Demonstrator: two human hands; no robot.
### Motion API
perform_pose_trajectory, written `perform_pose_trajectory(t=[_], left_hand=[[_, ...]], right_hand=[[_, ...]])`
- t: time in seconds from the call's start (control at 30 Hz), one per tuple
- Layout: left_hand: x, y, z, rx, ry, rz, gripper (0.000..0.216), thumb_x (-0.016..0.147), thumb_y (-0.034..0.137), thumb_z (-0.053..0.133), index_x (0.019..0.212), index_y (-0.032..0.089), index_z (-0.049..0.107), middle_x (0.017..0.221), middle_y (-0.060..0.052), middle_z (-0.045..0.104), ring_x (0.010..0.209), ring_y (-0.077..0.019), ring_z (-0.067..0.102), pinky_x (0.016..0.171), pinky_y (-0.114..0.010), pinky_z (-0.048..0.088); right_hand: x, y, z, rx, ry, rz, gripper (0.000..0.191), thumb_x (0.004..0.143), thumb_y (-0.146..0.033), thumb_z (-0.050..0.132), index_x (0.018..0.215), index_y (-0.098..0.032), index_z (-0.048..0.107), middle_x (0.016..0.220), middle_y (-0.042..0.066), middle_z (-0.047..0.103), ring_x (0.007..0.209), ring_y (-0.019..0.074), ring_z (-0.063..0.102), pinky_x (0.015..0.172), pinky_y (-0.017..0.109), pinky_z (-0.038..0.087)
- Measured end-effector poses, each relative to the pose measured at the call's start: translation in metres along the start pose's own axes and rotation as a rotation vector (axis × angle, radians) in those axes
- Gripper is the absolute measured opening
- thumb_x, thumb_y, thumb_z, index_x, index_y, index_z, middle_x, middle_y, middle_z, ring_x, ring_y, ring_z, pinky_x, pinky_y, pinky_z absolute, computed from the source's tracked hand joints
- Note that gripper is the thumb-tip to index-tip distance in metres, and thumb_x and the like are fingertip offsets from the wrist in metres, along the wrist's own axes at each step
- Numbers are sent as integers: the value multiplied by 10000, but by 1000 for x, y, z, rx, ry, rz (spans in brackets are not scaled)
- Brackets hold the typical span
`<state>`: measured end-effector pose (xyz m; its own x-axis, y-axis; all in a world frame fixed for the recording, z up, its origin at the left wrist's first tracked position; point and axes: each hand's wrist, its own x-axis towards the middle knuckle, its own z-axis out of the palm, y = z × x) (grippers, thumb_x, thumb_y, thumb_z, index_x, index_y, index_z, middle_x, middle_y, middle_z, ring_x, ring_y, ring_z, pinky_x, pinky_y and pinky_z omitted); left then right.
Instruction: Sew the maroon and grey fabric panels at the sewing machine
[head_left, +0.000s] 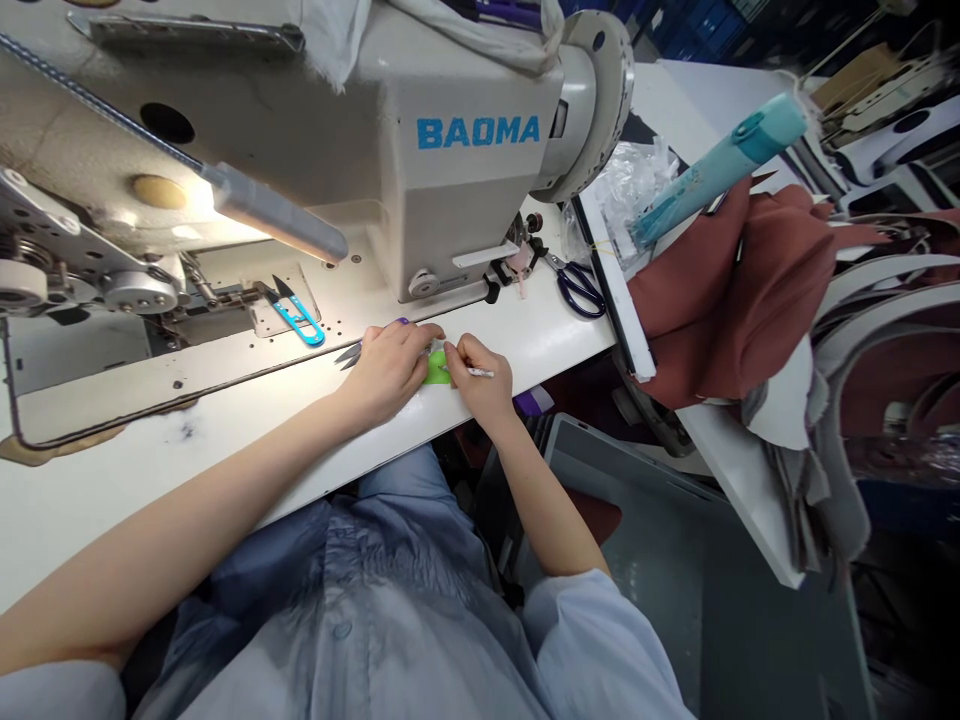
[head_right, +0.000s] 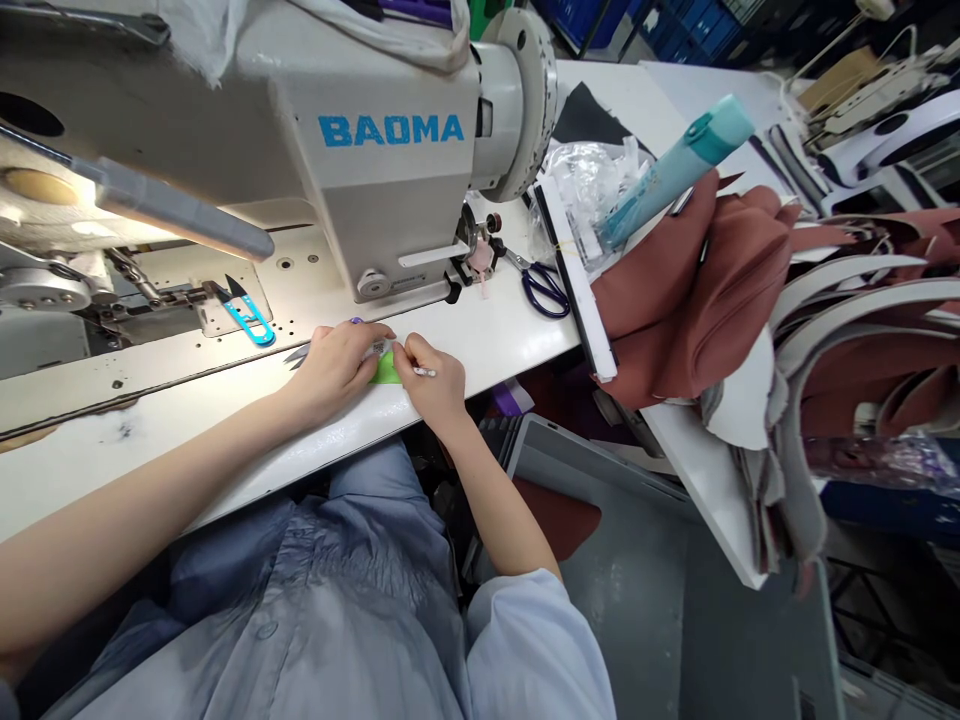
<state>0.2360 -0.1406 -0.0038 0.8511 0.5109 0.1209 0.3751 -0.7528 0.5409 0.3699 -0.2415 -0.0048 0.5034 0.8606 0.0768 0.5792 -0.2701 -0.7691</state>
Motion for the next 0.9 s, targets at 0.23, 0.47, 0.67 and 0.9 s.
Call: perform_pose_trajectory(t=[0.23,0.47,0.67,0.9], left_hand=[[2,1,-2,53,-35,21,247,913,162,354,933,220,594,938,-77,632,991,-277,542,799,-427,318],[1,2,-1,51,-38,13,146,903,241,446,931,219,587,947,-75,636,983,-277,541,794,-421,318],[0,6,-3,43,-16,6,126,846,307,564,926,212,551,916,-54,610,982,-270,546,800,-412,323],[-1,4,-3,59,-6,15,228,818,391,638,913,217,525,944,-52,629,987,-274,550,798,-403,323]], right_hand=[[0,0,-1,15,16,6,397,923,-446,452,619,-230,317,508,-57,460,504,117,436,578,240,342],[1,0,-1,17,27,18,397,923,-479,443,632,-234,333,523,-52,465,521,126,441,582,246,352],[-2,1,0,27,124,33,386,930,-432,427,628,-235,290,510,-54,401,503,123,405,583,251,347],[-2,0,1,-5,155,27,387,928,-413,424,622,-238,263,497,-56,368,495,123,384,571,256,340]])
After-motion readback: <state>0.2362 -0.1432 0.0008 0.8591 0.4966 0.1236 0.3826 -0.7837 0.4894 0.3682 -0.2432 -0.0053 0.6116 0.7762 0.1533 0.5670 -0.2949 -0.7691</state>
